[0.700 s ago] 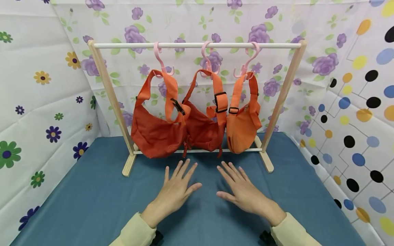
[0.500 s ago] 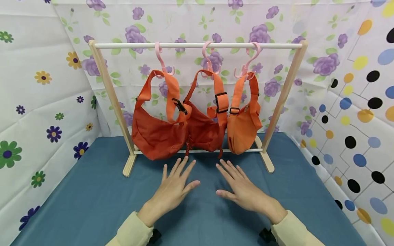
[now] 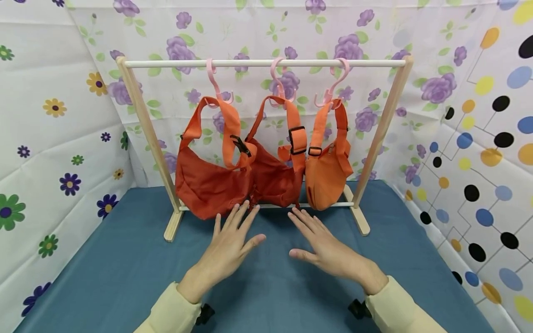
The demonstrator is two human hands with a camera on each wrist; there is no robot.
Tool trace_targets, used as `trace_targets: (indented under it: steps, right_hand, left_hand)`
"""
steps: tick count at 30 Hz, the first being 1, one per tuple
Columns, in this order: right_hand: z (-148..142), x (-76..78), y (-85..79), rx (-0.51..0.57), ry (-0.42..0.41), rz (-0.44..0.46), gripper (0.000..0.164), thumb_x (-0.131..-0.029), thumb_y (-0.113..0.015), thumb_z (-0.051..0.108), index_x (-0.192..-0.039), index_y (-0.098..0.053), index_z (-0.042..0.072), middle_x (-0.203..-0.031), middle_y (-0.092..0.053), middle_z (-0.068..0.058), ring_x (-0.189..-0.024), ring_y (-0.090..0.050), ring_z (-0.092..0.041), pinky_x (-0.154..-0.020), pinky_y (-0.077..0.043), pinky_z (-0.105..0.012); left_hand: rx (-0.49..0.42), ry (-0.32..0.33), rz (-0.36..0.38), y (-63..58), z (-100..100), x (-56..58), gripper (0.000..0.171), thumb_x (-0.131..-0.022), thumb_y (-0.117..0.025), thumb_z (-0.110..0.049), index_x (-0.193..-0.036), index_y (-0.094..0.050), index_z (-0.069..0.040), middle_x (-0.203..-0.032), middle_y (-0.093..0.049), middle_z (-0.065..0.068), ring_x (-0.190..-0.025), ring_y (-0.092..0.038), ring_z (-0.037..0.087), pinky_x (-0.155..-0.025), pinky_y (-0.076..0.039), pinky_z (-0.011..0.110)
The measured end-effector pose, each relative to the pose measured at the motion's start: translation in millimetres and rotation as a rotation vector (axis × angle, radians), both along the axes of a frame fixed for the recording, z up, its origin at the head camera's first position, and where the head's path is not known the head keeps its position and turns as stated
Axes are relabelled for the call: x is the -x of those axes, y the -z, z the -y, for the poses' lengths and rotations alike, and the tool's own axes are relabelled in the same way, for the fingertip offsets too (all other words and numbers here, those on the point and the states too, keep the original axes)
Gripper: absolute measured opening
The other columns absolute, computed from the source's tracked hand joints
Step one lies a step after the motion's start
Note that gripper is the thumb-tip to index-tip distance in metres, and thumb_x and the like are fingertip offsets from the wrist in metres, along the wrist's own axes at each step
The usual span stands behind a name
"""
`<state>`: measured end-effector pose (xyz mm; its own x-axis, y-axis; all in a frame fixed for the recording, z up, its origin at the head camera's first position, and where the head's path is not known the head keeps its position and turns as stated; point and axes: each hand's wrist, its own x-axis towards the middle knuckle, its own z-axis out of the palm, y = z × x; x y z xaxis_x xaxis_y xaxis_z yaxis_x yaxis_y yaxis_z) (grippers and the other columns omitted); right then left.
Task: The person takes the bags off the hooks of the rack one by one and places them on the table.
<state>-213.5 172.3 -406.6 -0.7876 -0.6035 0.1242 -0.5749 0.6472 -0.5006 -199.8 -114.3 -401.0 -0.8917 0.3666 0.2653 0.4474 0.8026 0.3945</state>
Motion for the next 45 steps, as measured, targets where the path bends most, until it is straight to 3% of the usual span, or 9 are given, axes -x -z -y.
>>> trace_targets:
  steps: [13, 21, 28, 35, 45]
  right_hand:
    - [13.9, 8.5, -22.0, 0.082, -0.031, 0.075, 0.083, -0.102, -0.059, 0.055, -0.165, -0.006, 0.046, -0.173, -0.003, 0.018, -0.16, -0.002, -0.017, -0.123, -0.02, -0.062]
    - [21.4, 20.1, -40.1, 0.136, -0.06, 0.047, 0.081, -0.104, -0.056, 0.053, -0.166, -0.007, 0.042, -0.172, -0.004, 0.017, -0.16, -0.005, -0.018, -0.124, -0.019, -0.06]
    - [29.6, 28.5, -55.5, 0.166, -0.085, 0.024, 0.08, -0.104, -0.056, 0.053, -0.166, -0.007, 0.043, -0.173, -0.005, 0.013, -0.16, -0.006, -0.017, -0.123, -0.022, -0.061]
    - [38.4, 37.7, -63.5, 0.178, -0.082, 0.009, 0.079, -0.105, -0.055, 0.053, -0.166, -0.007, 0.043, -0.172, -0.003, 0.018, -0.159, -0.004, -0.012, -0.124, -0.023, -0.055]
    - [48.3, 51.4, -79.3, 0.185, -0.081, -0.017, 0.079, -0.103, -0.052, 0.059, -0.166, -0.007, 0.042, -0.172, -0.004, 0.018, -0.159, -0.005, -0.01, -0.124, -0.023, -0.056]
  left_hand:
    - [-0.049, -0.028, -0.065, -25.3, 7.9, 9.9, 0.076, -0.105, -0.054, -0.054, -0.168, -0.021, -0.027, -0.174, -0.013, 0.009, -0.16, -0.009, 0.037, -0.118, -0.003, 0.075]
    - [-0.106, -0.016, -0.067, -43.6, 13.2, 22.1, 0.073, -0.107, -0.046, -0.057, -0.168, -0.021, -0.024, -0.174, -0.011, 0.007, -0.16, -0.008, 0.036, -0.119, -0.001, 0.074]
    - [-0.158, -0.026, -0.064, -50.8, 21.0, 30.9, 0.072, -0.108, -0.043, -0.057, -0.168, -0.024, -0.02, -0.174, -0.014, 0.011, -0.16, -0.008, 0.036, -0.119, -0.002, 0.073]
    - [-0.197, -0.034, -0.062, -63.1, 29.2, 39.4, 0.07, -0.109, -0.04, -0.056, -0.168, -0.022, -0.022, -0.174, -0.013, 0.01, -0.16, -0.006, 0.034, -0.12, -0.001, 0.072]
    - [-0.237, -0.033, -0.12, -82.3, 37.1, 55.4, 0.076, -0.107, -0.038, -0.063, -0.168, -0.022, -0.02, -0.172, -0.016, 0.015, -0.157, -0.017, 0.037, -0.12, -0.001, 0.071]
